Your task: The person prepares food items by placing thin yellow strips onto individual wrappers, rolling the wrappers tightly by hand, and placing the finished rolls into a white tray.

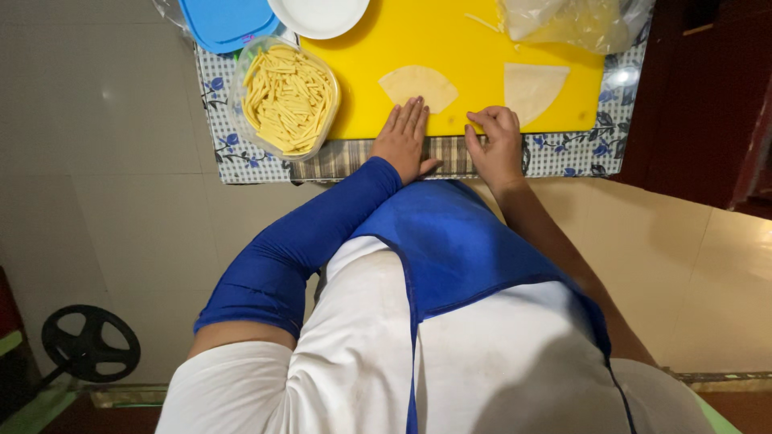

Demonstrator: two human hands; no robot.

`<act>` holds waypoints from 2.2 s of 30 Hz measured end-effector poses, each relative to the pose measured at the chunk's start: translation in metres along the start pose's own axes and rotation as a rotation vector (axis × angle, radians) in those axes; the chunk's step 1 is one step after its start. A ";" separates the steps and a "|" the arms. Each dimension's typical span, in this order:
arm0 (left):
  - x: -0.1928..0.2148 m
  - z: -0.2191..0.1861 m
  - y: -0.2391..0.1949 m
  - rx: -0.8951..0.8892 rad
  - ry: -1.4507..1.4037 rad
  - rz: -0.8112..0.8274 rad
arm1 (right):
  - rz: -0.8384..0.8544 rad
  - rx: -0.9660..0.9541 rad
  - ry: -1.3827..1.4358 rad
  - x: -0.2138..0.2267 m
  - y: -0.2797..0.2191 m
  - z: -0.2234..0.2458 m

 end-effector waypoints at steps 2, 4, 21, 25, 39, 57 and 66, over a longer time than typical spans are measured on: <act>0.004 0.000 0.002 0.018 -0.021 -0.002 | 0.000 0.003 -0.015 0.000 -0.001 0.002; 0.009 0.000 0.006 0.026 -0.036 -0.002 | 0.011 0.005 -0.013 0.000 0.001 0.005; 0.014 0.027 0.047 -0.016 -0.143 -0.095 | 0.195 0.174 -0.065 -0.050 0.069 0.010; 0.020 0.034 0.047 -0.076 -0.218 -0.186 | 0.213 0.210 -0.071 -0.060 0.076 0.010; 0.017 0.045 -0.024 -0.102 -0.379 -0.375 | 0.269 0.123 -0.005 -0.095 0.056 0.026; 0.013 0.046 0.011 -0.246 -0.195 -0.307 | 0.207 0.179 -0.060 -0.032 0.123 0.017; 0.005 0.050 0.011 -0.256 -0.189 -0.420 | 0.435 0.432 -0.283 -0.128 0.223 0.079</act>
Point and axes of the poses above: each hand's wrist, its own y-axis towards the middle knuckle, its own x-axis out of the back of the hand, z = x × y, the point moved 5 cm from there along y, towards the middle knuckle, and after that the axes turned 4 degrees about -y, right-handed, at the moved point
